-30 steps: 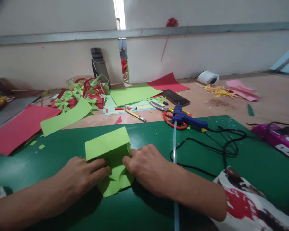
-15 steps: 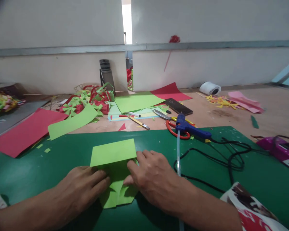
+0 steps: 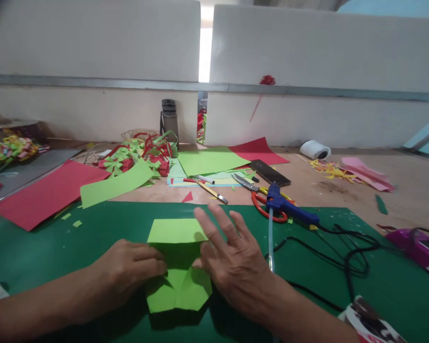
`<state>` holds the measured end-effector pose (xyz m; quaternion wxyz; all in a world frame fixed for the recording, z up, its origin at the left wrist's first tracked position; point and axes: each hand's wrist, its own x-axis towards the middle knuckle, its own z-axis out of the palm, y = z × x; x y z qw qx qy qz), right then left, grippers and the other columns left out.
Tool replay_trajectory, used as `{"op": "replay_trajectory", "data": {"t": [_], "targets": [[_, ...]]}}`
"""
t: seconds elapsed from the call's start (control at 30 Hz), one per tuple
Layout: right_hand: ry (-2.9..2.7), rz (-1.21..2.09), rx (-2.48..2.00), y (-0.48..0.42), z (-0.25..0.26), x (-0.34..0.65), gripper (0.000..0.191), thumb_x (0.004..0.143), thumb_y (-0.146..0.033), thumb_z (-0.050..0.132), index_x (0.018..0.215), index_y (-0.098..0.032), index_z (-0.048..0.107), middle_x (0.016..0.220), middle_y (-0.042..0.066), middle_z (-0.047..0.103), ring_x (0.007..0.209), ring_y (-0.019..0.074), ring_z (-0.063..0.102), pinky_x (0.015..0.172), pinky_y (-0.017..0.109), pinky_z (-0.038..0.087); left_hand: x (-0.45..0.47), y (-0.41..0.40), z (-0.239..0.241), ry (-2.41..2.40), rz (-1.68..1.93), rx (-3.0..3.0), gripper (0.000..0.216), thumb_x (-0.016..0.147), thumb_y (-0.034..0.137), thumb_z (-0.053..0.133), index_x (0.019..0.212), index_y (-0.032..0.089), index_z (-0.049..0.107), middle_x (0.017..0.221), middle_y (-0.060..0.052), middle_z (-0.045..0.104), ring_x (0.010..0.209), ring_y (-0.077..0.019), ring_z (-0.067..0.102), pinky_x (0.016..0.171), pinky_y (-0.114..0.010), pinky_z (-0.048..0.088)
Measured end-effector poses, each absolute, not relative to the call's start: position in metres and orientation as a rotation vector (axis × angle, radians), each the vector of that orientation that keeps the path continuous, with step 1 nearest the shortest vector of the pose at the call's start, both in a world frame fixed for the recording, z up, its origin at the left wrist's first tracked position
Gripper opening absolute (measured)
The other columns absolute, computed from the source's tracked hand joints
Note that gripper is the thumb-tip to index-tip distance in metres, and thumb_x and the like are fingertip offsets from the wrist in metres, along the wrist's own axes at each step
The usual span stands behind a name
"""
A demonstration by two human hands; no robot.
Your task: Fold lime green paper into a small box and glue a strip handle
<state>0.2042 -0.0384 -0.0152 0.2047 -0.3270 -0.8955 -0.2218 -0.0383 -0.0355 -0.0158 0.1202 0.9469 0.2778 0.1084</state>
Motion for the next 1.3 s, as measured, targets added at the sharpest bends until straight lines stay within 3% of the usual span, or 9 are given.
{"op": "replay_trajectory", "data": {"t": [0.1,0.23,0.43,0.57,0.73,0.87,1.0,1.13,1.3], "targets": [[-2.643,-0.55,-0.701,-0.035,-0.017,0.205,0.015,0.089,-0.019,0.049,0.087,-0.013,0.063,0.132,0.01,0.05,0.131,0.0333,0.027,0.103,0.056,0.023,-0.041,-0.034,-0.013,0.754,0.326,2.809,0.024,0.087,0.006,0.038,0.086,0.018,0.059,0.075,-0.002,0.063,0.063,-0.0119,0.056,0.054,-0.021,0.037],[-2.761,-0.488,-0.547,-0.029,-0.014,0.203,0.018,0.09,-0.013,0.045,0.091,-0.011,0.063,0.116,0.009,0.061,0.124,0.0296,0.04,0.102,0.052,0.029,-0.044,-0.032,-0.014,0.714,0.399,2.864,0.029,0.09,0.008,0.032,0.086,0.017,0.059,0.074,-0.004,0.062,0.063,-0.0108,0.057,0.054,-0.018,0.038],[-2.768,-0.308,-0.55,-0.025,-0.011,0.191,0.028,0.092,-0.034,0.045,0.079,-0.014,0.059,0.082,0.008,0.066,0.101,0.0256,0.056,0.096,0.05,0.032,-0.047,-0.031,-0.017,0.681,0.455,2.956,0.026,0.094,0.014,0.031,0.089,0.017,0.057,0.079,-0.005,0.063,0.066,-0.0129,0.057,0.053,-0.021,0.038],[-2.649,-0.22,-0.697,-0.022,-0.009,0.179,0.021,0.092,-0.018,0.04,0.081,-0.014,0.057,0.065,0.003,0.061,0.068,0.0171,0.056,0.072,0.034,0.041,-0.045,-0.034,-0.012,0.653,0.449,3.019,0.026,0.095,0.017,0.029,0.093,0.017,0.055,0.081,-0.006,0.063,0.067,-0.014,0.055,0.054,-0.023,0.038],[-2.683,-0.308,-1.096,-0.011,0.001,0.157,0.006,0.082,-0.015,0.053,0.087,-0.015,0.057,0.058,0.0,0.061,0.047,0.0137,0.05,0.044,0.027,0.023,-0.04,-0.036,-0.007,0.581,0.416,3.06,0.027,0.095,0.017,0.027,0.091,0.015,0.054,0.077,-0.006,0.061,0.062,-0.0163,0.05,0.051,-0.027,0.036],[-2.749,-0.393,-1.322,0.001,0.011,0.142,0.005,0.077,-0.014,0.061,0.081,-0.017,0.061,0.074,0.007,0.066,0.068,0.0201,0.059,0.052,0.027,0.031,-0.037,-0.037,-0.005,0.563,0.38,3.089,0.027,0.094,0.015,0.028,0.091,0.014,0.054,0.078,-0.007,0.06,0.062,-0.0178,0.05,0.05,-0.029,0.035],[-2.74,-0.18,-1.419,0.013,0.013,0.141,0.033,0.074,-0.024,0.067,0.105,-0.018,0.06,0.108,0.013,0.062,0.102,0.028,0.054,0.075,0.034,0.038,-0.037,-0.037,-0.005,0.556,0.367,3.114,0.026,0.093,0.015,0.028,0.091,0.013,0.054,0.079,-0.007,0.061,0.062,-0.0183,0.051,0.049,-0.03,0.033],[-2.788,0.065,-1.529,0.019,0.013,0.149,0.026,0.075,-0.033,0.066,0.099,-0.024,0.063,0.082,0.002,0.07,0.075,0.0182,0.063,0.056,0.024,0.036,-0.039,-0.039,-0.007,0.592,0.423,3.125,0.026,0.094,0.015,0.027,0.09,0.014,0.053,0.078,-0.007,0.061,0.062,-0.0179,0.05,0.05,-0.029,0.034],[-2.781,-0.028,-1.594,0.016,0.015,0.15,0.011,0.074,-0.024,0.063,0.083,-0.019,0.065,0.073,0.007,0.07,0.069,0.022,0.064,0.049,0.026,0.027,-0.039,-0.041,-0.01,0.627,0.503,3.152,0.023,0.093,0.017,0.028,0.092,0.014,0.051,0.08,-0.008,0.061,0.061,-0.0175,0.049,0.052,-0.028,0.037]]}}
